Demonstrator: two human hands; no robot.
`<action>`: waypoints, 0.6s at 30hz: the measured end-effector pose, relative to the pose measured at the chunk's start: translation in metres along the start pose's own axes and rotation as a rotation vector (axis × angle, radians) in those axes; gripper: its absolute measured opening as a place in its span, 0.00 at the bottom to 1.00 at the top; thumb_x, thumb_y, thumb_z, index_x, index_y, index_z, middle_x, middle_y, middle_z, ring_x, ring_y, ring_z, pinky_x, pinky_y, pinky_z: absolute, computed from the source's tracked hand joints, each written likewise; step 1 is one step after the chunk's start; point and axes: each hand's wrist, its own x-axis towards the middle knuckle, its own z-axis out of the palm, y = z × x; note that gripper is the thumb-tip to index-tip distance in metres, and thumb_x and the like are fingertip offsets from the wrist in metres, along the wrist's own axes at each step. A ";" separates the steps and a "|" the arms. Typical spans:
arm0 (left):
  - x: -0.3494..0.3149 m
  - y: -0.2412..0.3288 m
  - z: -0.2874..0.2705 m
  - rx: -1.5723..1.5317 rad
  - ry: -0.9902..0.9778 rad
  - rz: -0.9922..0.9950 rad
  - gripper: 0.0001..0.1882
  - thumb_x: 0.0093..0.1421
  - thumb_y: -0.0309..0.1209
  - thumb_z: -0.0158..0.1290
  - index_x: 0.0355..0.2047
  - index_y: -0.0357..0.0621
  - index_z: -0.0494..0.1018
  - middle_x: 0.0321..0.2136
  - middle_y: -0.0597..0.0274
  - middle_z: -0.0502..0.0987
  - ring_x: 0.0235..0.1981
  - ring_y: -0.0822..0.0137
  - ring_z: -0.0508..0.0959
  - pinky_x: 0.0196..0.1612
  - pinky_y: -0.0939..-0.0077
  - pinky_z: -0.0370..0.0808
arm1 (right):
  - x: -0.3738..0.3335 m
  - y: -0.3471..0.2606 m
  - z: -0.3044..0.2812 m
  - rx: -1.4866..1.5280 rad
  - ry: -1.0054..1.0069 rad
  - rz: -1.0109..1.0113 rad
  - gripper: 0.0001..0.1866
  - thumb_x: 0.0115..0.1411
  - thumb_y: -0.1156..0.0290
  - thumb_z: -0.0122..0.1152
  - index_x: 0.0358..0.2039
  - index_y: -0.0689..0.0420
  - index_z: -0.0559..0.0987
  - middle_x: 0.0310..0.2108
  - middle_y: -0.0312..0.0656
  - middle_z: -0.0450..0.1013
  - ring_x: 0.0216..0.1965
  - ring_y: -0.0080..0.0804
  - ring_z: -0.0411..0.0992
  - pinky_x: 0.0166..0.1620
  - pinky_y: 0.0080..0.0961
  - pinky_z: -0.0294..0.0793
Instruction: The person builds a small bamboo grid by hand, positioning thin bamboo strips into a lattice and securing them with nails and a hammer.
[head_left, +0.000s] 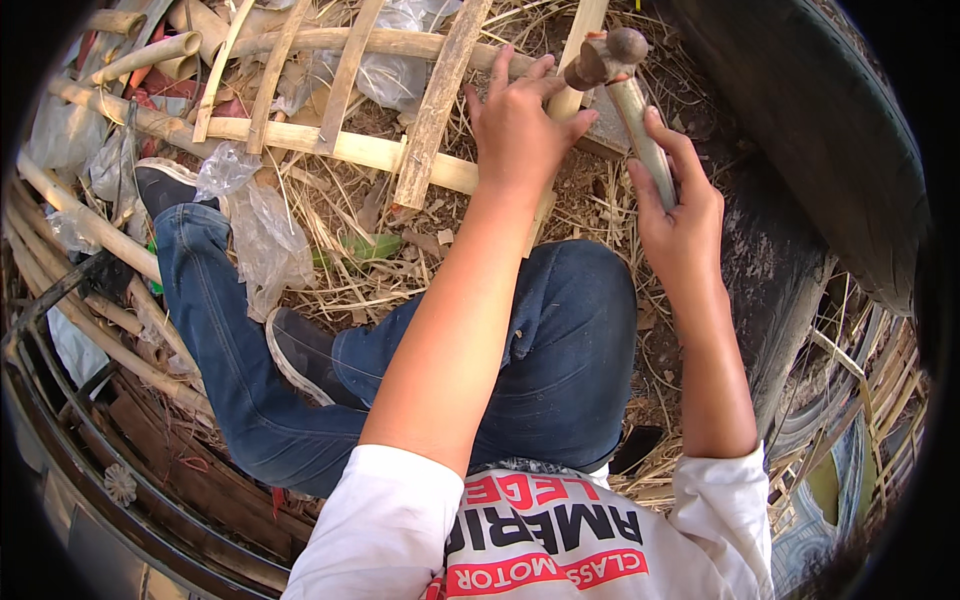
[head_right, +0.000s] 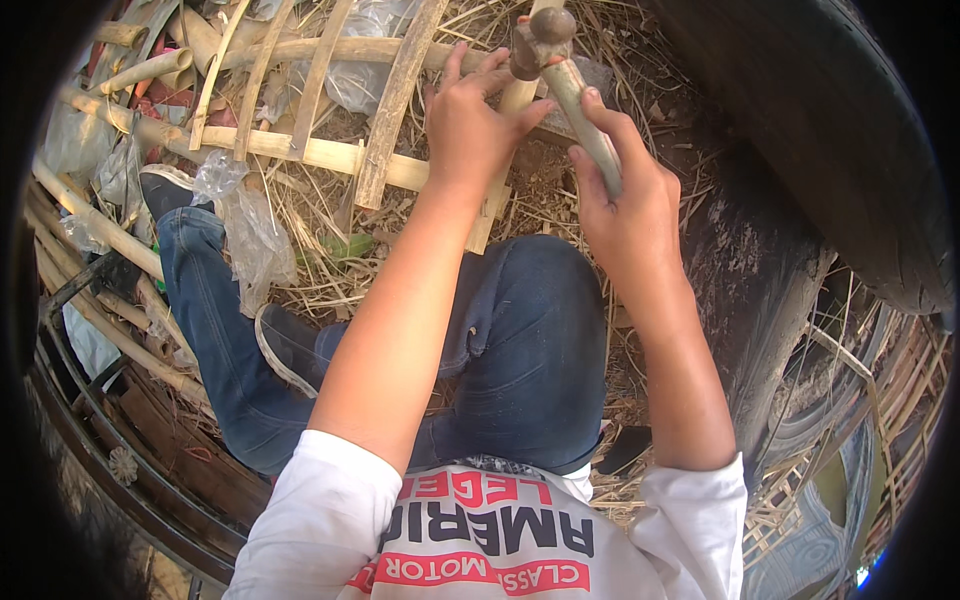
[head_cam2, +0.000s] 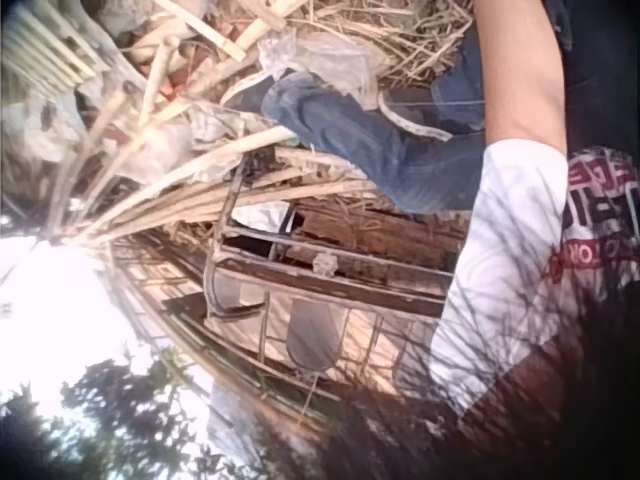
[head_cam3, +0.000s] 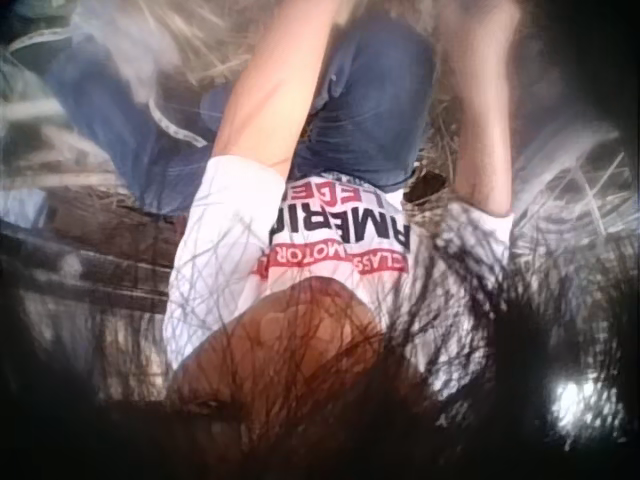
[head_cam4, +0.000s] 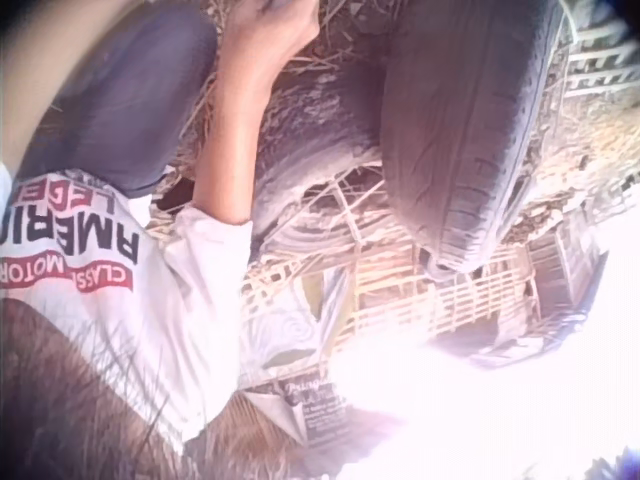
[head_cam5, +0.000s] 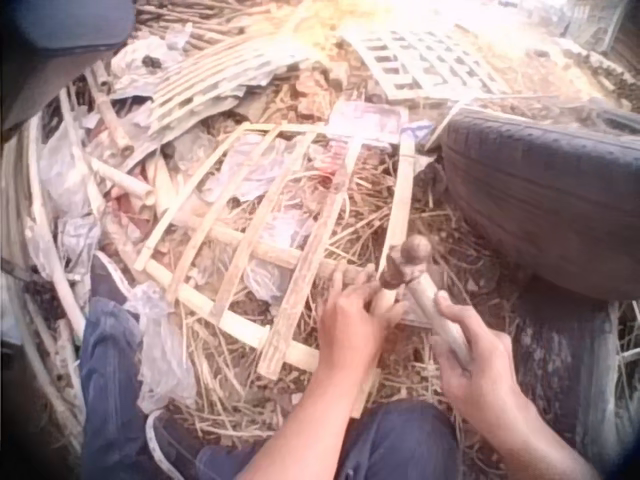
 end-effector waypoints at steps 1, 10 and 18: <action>-0.005 -0.002 -0.001 0.005 -0.018 -0.009 0.25 0.42 0.45 0.70 0.39 0.48 0.83 0.50 0.68 0.78 0.64 0.58 0.64 0.63 0.39 0.56 | -0.005 -0.002 -0.003 -0.017 0.015 -0.050 0.22 0.59 0.78 0.61 0.54 0.56 0.72 0.35 0.54 0.78 0.37 0.41 0.81 0.38 0.27 0.76; 0.000 -0.002 0.001 0.013 0.011 0.021 0.24 0.43 0.46 0.69 0.40 0.52 0.83 0.50 0.68 0.78 0.63 0.58 0.65 0.61 0.43 0.59 | -0.012 -0.005 -0.004 0.114 0.191 -0.187 0.21 0.59 0.78 0.61 0.53 0.53 0.74 0.34 0.56 0.78 0.35 0.39 0.80 0.37 0.26 0.75; -0.004 -0.003 0.002 -0.046 0.013 0.022 0.25 0.40 0.45 0.70 0.41 0.55 0.82 0.51 0.67 0.77 0.64 0.59 0.62 0.63 0.32 0.54 | -0.015 -0.007 -0.003 0.038 0.144 -0.071 0.21 0.59 0.78 0.61 0.54 0.54 0.73 0.38 0.53 0.79 0.34 0.33 0.80 0.37 0.26 0.75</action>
